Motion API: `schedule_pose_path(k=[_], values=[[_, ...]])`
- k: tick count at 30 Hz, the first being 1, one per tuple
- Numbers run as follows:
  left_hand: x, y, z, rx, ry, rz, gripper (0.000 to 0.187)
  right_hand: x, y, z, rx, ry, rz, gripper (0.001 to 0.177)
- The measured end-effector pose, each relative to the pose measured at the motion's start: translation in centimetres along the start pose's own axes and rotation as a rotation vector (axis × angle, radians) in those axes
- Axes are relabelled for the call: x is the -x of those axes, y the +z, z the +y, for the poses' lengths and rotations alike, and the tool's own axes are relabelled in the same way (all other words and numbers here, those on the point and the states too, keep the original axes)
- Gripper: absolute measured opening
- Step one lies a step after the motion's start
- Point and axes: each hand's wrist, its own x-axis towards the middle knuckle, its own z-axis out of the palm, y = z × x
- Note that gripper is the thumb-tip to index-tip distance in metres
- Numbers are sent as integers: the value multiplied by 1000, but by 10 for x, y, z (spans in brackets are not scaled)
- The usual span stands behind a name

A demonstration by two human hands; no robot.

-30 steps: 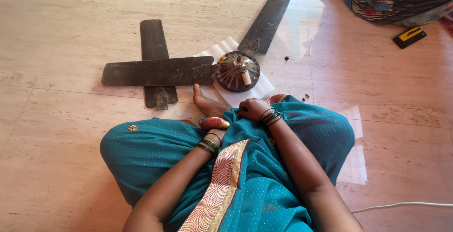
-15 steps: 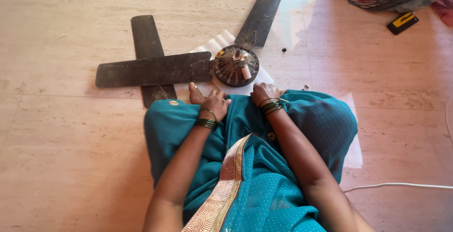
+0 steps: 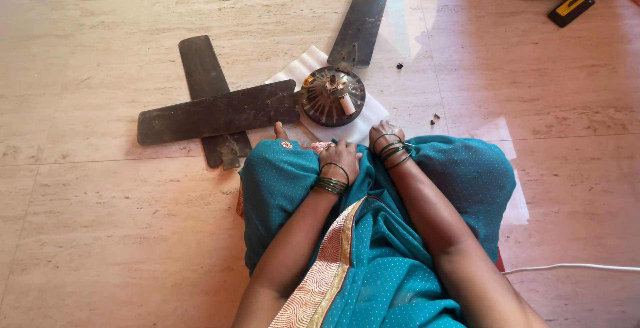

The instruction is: The person sits on the floor and uses a screwdriver to tighten screws on the mounting bracket of a ceiling fan blade. They adjust the fan blade and continue to secure it to the motor housing.

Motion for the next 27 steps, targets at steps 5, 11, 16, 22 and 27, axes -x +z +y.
schedule_pose_path(k=[5, 11, 16, 22, 27], values=[[4, -10, 14, -26, 30, 6, 34, -34, 51, 38, -56, -21, -456, 32], [2, -19, 3, -21, -38, -125, 39, -39, 89, 43, -140, -74, -664, 39], [-5, -12, -11, 40, -59, -141, 41, -40, 94, 34, -128, -145, -744, 39], [-13, -2, -16, 126, -57, -133, 38, -33, 73, 27, -160, -144, -711, 37], [-19, -10, -24, 283, -101, -2, 39, -26, 62, 23, -266, -192, -654, 31]])
